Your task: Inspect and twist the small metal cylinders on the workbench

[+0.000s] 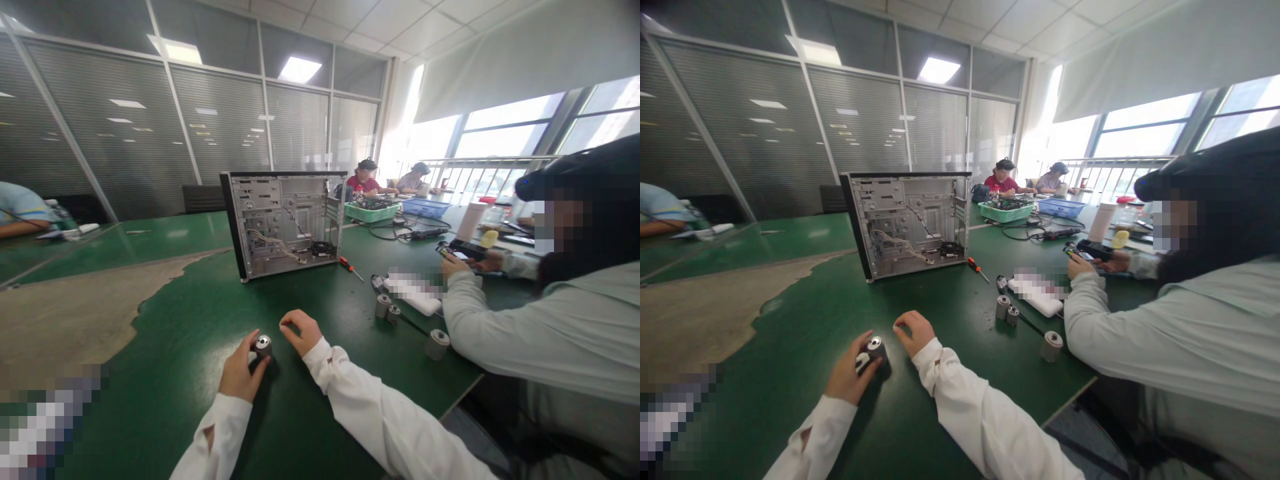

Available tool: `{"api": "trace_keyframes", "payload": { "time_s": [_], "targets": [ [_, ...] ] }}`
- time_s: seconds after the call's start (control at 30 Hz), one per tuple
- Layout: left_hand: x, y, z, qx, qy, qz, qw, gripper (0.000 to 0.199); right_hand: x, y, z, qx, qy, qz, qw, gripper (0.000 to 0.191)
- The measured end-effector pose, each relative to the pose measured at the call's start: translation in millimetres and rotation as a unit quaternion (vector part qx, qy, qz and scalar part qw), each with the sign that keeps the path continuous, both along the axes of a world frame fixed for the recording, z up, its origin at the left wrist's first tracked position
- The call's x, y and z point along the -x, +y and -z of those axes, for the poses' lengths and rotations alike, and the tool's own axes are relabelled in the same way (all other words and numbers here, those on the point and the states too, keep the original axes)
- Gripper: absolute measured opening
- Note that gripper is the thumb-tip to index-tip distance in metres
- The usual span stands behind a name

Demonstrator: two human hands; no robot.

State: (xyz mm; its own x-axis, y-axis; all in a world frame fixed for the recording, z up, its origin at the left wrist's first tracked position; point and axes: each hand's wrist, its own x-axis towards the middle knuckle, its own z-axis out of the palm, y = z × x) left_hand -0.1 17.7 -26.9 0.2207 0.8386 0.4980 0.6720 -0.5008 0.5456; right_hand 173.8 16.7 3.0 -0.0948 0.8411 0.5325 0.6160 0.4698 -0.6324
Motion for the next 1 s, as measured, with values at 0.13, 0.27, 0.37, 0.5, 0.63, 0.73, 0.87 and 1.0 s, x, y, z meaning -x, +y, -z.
{"api": "trace_keyframes", "payload": {
  "time_s": [0.13, 0.27, 0.37, 0.5, 0.63, 0.73, 0.87, 1.0],
  "targets": [
    [9.8, 6.6, -1.1, 0.020, -0.012, -0.068, 0.997, 0.048, -15.8, 14.9, 11.2, 0.091, -0.124, 0.056, 0.987, 0.015],
    [16.6, 13.4, 4.2, 0.034, -0.012, -0.098, 0.995, 0.053, -26.8, 20.1, 17.6, 0.122, -0.170, 0.051, 0.977, 0.013],
    [17.6, 15.2, 9.6, 0.048, 0.027, -0.114, 0.992, 0.057, -35.3, 18.3, 16.9, 0.137, -0.200, 0.048, 0.969, 0.022],
    [16.6, 13.5, 10.5, 0.052, 0.074, -0.124, 0.988, 0.057, -42.7, 16.5, 16.7, 0.149, -0.226, 0.063, 0.961, 0.035],
    [16.2, 12.2, 8.4, 0.068, 0.091, -0.136, 0.984, 0.056, -42.4, 18.9, 19.7, 0.153, -0.237, 0.080, 0.956, 0.037],
    [16.7, 12.8, 8.8, 0.073, 0.090, -0.134, 0.984, 0.055, -41.4, 21.1, 21.5, 0.153, -0.240, 0.089, 0.955, 0.036],
    [16.5, 13.2, 9.5, 0.072, 0.095, -0.133, 0.984, 0.054, -41.4, 22.5, 22.9, 0.152, -0.242, 0.095, 0.954, 0.036],
    [15.2, 12.5, 8.9, 0.078, 0.096, -0.141, 0.982, 0.053, -41.4, 23.1, 23.9, 0.153, -0.243, 0.097, 0.953, 0.036]
  ]
}}
